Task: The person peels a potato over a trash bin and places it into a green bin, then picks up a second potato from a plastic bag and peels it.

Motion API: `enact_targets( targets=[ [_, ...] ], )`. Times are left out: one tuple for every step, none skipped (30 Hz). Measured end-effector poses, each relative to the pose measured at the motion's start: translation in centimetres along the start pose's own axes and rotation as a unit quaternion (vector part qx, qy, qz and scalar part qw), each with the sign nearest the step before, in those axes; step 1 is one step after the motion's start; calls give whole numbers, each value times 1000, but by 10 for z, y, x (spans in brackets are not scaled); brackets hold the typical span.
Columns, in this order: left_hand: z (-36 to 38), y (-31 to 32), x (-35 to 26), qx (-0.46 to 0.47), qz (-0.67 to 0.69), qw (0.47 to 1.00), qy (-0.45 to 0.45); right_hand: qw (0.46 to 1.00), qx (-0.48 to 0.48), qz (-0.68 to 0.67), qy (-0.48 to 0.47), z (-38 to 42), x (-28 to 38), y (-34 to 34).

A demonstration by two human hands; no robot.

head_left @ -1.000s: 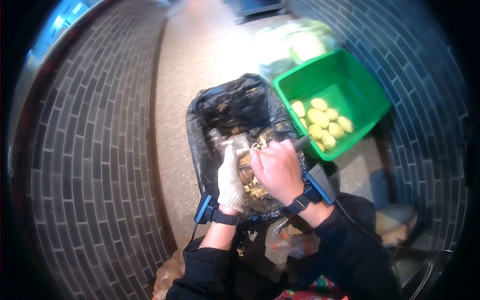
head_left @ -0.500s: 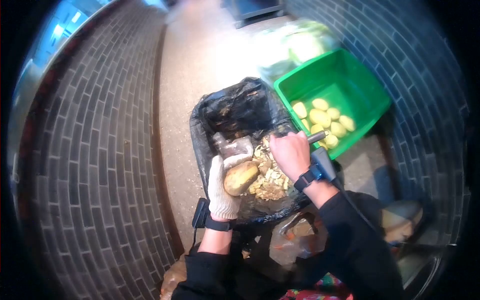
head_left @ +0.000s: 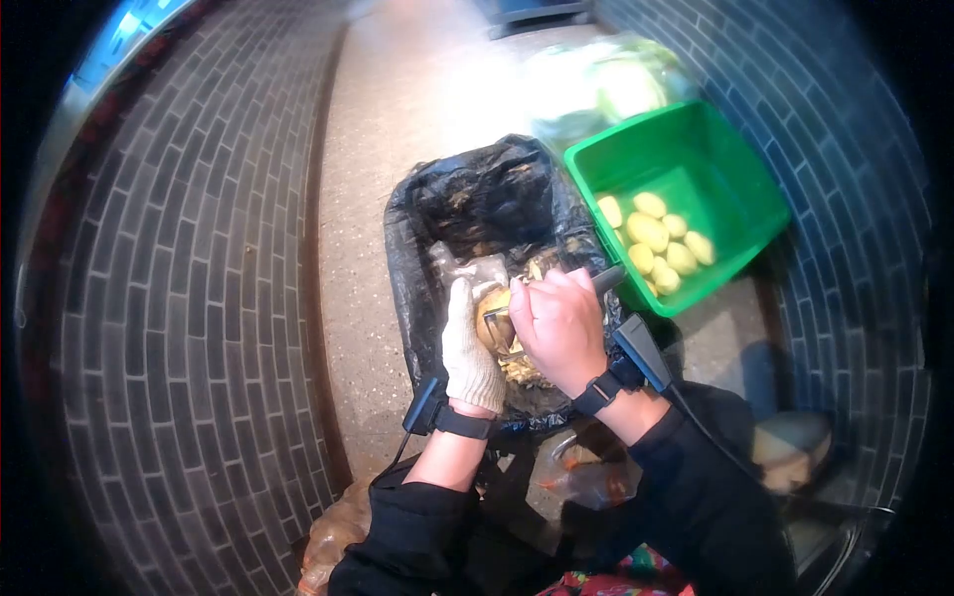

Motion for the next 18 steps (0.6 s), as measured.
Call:
enact_targets(
  targets=[
    [-1, -1, 3, 0, 12, 1000, -7, 1000, 0, 1, 1, 1, -2, 1],
    [-1, -1, 5, 0, 24, 1000, -13, 1000, 0, -12, -5, 2, -4, 3],
    [0, 0, 5, 1, 24, 1000, -13, 1000, -1, -25, -11, 2, -5, 4],
    [0, 0, 5, 1, 29, 1000, -10, 1000, -5, -23, -11, 0, -7, 4],
    [1, 0, 4, 0, 33, 999, -7, 1000, -12, -13, -19, -2, -7, 3],
    [0, -2, 5, 3, 30, 1000, -8, 999, -19, -4, -27, -3, -8, 2],
    [-3, -7, 4, 6, 26, 1000, 6, 999, -23, -3, -24, -4, -10, 1],
    [-5, -10, 4, 11, 21, 1000, 20, 999, -27, 11, -12, -6, -14, 0],
    [1, -6, -2, 5, 13, 1000, 17, 999, -30, 26, -1, -8, -19, -1],
    [9, 0, -8, 7, 10, 1000, 15, 999, -33, 26, 2, -8, -23, -1],
    [18, 7, -14, 16, -2, 1000, 9, 998, -37, 42, 4, -7, -28, 0],
    [21, 11, -16, 26, -13, 1000, 3, 998, -40, 57, 4, -7, -32, 1],
    [21, 11, -17, 41, -18, 999, -8, 997, -45, 69, 2, -6, -35, 2],
    [22, 12, -18, 42, -20, 999, -8, 997, -46, 69, 3, -5, -40, 2],
    [24, 14, -20, 37, -22, 999, -14, 994, -8, 102, 26, -6, -46, 5],
    [25, 14, -21, 31, -24, 999, -20, 990, 31, 133, 47, -6, -51, 9],
    [23, 13, -22, 31, -25, 999, -19, 990, 29, 125, 56, -6, -51, 9],
    [19, 9, -23, 14, -9, 1000, -24, 990, 30, 124, 54, -9, -45, 7]
  ],
)
Point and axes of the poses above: each hand's wrist, its own z-axis away from the middle knuckle, its own y-axis out of the palm, x = y × z, the point moved 6 cm from there along -z, towards the middle knuckle, and after that the axes turned 2 degrees about -y, right-handed, at the moved point
